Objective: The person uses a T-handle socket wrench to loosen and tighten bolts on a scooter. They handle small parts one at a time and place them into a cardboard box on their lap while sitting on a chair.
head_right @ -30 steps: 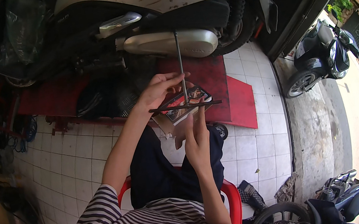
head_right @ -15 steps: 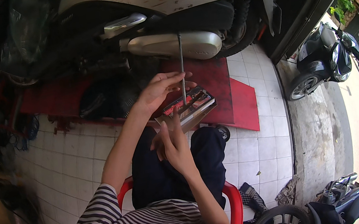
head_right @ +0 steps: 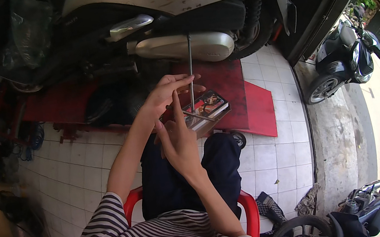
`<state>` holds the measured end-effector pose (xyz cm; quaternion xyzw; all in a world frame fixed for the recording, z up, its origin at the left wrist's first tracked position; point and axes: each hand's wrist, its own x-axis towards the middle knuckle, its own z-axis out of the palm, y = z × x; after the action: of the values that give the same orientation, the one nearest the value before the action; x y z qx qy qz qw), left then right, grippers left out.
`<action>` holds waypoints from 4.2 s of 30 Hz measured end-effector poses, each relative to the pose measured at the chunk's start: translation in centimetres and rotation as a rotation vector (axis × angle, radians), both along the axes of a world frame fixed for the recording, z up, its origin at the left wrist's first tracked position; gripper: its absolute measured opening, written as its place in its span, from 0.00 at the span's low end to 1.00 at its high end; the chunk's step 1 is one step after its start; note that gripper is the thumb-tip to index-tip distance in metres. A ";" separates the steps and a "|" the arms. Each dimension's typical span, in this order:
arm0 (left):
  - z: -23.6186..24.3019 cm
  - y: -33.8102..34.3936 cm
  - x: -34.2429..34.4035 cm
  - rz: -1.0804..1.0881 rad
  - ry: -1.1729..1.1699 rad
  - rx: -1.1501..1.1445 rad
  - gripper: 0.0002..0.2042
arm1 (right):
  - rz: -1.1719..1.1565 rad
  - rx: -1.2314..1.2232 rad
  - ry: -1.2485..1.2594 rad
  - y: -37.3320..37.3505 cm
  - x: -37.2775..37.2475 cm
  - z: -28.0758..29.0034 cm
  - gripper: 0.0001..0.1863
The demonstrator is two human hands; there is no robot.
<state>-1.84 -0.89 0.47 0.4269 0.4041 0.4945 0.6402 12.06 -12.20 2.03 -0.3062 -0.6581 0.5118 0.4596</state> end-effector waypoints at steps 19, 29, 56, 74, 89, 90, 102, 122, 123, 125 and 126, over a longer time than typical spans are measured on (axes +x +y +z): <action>-1.3 -2.1 1.5 -0.011 -0.186 -0.061 0.15 | -0.241 0.054 -0.024 2.0 5.8 -5.3 0.26; -3.6 -2.7 3.4 0.080 0.384 0.242 0.13 | -0.136 -0.256 0.163 1.9 6.6 -8.2 0.20; -3.5 11.3 2.1 0.906 0.819 0.428 0.16 | -0.384 -0.390 0.131 -4.3 18.0 -13.6 0.23; -26.9 -17.2 -2.8 0.904 0.676 0.009 0.11 | -0.334 -0.136 -0.262 5.0 17.7 -14.1 0.15; -27.5 -17.4 -3.1 0.946 0.778 0.031 0.07 | -0.302 0.418 -0.847 20.9 10.2 -17.0 0.14; -27.6 -17.3 -3.0 0.942 0.773 0.032 0.07 | -0.313 0.391 -0.802 20.1 11.1 -16.8 0.15; -27.8 -17.0 -3.0 0.909 0.735 0.007 0.07 | -0.300 -0.512 0.190 2.1 17.5 -15.2 0.24; -27.0 -17.1 -2.6 0.895 0.762 0.024 0.07 | -0.233 -0.137 0.167 13.2 13.9 -7.0 0.25; -27.1 -17.1 -2.6 0.894 0.764 0.032 0.07 | -0.229 -0.129 0.158 13.3 13.8 -7.0 0.24; -27.2 -17.1 -2.6 0.898 0.762 0.041 0.07 | -0.222 -0.112 0.140 13.5 13.7 -7.0 0.24; -27.2 -17.1 -2.6 0.902 0.762 0.043 0.07 | -0.228 -0.114 0.139 13.4 13.6 -7.0 0.24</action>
<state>-4.48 -17.96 -26.72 0.3735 0.7371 0.5377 0.1674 25.64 1.18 -5.00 -0.3684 -0.5555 0.5130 0.5409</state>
